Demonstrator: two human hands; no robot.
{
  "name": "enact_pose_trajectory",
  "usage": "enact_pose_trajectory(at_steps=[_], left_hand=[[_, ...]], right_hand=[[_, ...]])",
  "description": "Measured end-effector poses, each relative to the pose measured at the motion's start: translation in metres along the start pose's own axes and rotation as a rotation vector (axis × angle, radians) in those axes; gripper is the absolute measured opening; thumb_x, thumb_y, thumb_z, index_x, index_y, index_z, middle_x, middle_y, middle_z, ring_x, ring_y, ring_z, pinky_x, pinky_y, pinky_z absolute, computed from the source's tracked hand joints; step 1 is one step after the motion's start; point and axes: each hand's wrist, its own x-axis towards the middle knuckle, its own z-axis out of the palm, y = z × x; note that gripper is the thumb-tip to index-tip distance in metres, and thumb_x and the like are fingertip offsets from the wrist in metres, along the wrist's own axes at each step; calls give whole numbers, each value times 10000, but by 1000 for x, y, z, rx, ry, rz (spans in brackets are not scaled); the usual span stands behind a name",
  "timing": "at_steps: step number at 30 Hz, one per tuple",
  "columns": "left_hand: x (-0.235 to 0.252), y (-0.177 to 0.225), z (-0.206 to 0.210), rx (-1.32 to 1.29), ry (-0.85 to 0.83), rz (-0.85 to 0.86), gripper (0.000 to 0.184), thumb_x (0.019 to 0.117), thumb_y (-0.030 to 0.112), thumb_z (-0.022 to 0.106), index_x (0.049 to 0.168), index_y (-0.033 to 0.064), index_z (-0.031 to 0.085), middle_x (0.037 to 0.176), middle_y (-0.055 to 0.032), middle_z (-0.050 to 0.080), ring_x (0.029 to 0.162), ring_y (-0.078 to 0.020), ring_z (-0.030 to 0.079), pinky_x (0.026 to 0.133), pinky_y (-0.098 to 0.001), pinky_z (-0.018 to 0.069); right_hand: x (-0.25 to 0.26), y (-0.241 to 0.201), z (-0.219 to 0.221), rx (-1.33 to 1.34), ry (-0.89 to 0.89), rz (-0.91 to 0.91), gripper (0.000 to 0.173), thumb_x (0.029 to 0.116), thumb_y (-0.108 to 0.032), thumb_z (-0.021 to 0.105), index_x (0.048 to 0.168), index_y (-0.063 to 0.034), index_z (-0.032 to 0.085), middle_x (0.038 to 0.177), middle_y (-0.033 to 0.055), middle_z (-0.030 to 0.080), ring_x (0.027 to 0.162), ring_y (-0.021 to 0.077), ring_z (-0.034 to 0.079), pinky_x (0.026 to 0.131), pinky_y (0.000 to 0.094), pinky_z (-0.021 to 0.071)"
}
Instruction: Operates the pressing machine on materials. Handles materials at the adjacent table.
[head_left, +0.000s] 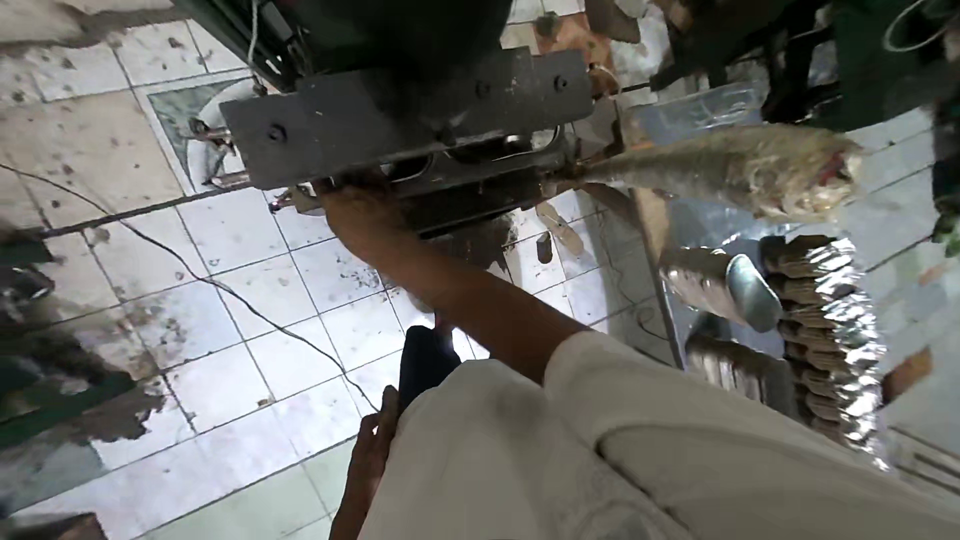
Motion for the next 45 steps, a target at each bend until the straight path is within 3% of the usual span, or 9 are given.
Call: enact_pose_trajectory(at_steps=[4, 10, 15, 18, 22, 28, 36, 41, 45], left_hand=[[8, -21, -10, 40, -198, 36, 374, 1072, 274, 514, 1334, 12, 568, 1168, -191, 673, 1032, -239, 668, 929, -466, 546], [-7, -14, -9, 108, -374, -14, 345, 1069, 229, 522, 1393, 111, 540, 1053, -111, 671, 751, -142, 599, 655, -342, 509], [-28, 7, 26, 405, -425, 102, 352, 991, 41, 600, 1342, 5, 598, 1243, -191, 660, 1057, -253, 669, 930, -439, 555], [-41, 29, 70, 665, -316, 177, 328, 1004, 122, 618, 1317, 23, 630, 1029, -153, 704, 791, -188, 657, 719, -386, 563], [-48, 107, 145, 1184, -141, 373, 413, 1003, 336, 637, 1306, 58, 670, 1181, -197, 706, 1079, -321, 689, 989, -541, 526], [-66, 292, 277, 1017, -167, 950, 382, 993, 183, 656, 1327, -1, 631, 1175, -188, 695, 1004, -242, 695, 908, -442, 579], [-17, 495, 487, 1264, -93, 1376, 406, 1017, 320, 622, 1324, 55, 639, 1310, -201, 636, 1187, -315, 634, 1035, -526, 503], [52, 515, 551, 1482, -114, 1464, 522, 1034, 389, 563, 1365, -14, 548, 1396, -262, 547, 1302, -362, 548, 1110, -517, 438], [92, 485, 552, 1410, 70, 1640, 705, 965, 491, 631, 1411, -33, 478, 1406, -295, 533, 1286, -398, 557, 1075, -497, 468]], right_hand=[[-61, 71, -15, -33, 71, 3, 814, 934, -138, 695, 1635, -141, 283, 1685, 217, 226, 1571, 417, 151, 1277, 560, 146], [-188, 203, -204, 102, 190, 176, 329, 1060, -308, 555, 1253, -95, 715, 1151, 150, 738, 1042, 313, 717, 940, 573, 558], [-202, 278, -311, -69, 155, 579, 609, 978, -592, 551, 1327, -103, 653, 1342, 255, 619, 1287, 483, 547, 1018, 772, 366], [-253, 282, -286, -15, 131, 620, 599, 904, -568, 626, 1134, -24, 730, 1267, 242, 660, 1232, 449, 593, 948, 719, 457], [-403, 287, -212, 287, 265, 541, 420, 974, -385, 644, 1123, 3, 706, 1184, 233, 670, 1141, 420, 631, 919, 631, 508], [-565, 361, 38, 630, 332, 795, 660, 913, -557, 690, 1499, -308, 517, 1466, 212, 533, 1317, 486, 504, 1028, 711, 425], [-580, 430, 160, 859, 279, 1415, 698, 1004, -685, 404, 1274, -113, 701, 1275, 186, 685, 1261, 404, 595, 1051, 652, 425], [-585, 441, 189, 1142, 161, 1420, 487, 1020, -342, 614, 1357, 11, 614, 1358, 304, 598, 1311, 482, 532, 1089, 700, 360], [-595, 433, 209, 1279, 148, 1412, 437, 1032, -245, 617, 1319, 84, 608, 1342, 321, 593, 1305, 416, 549, 1116, 515, 412]])
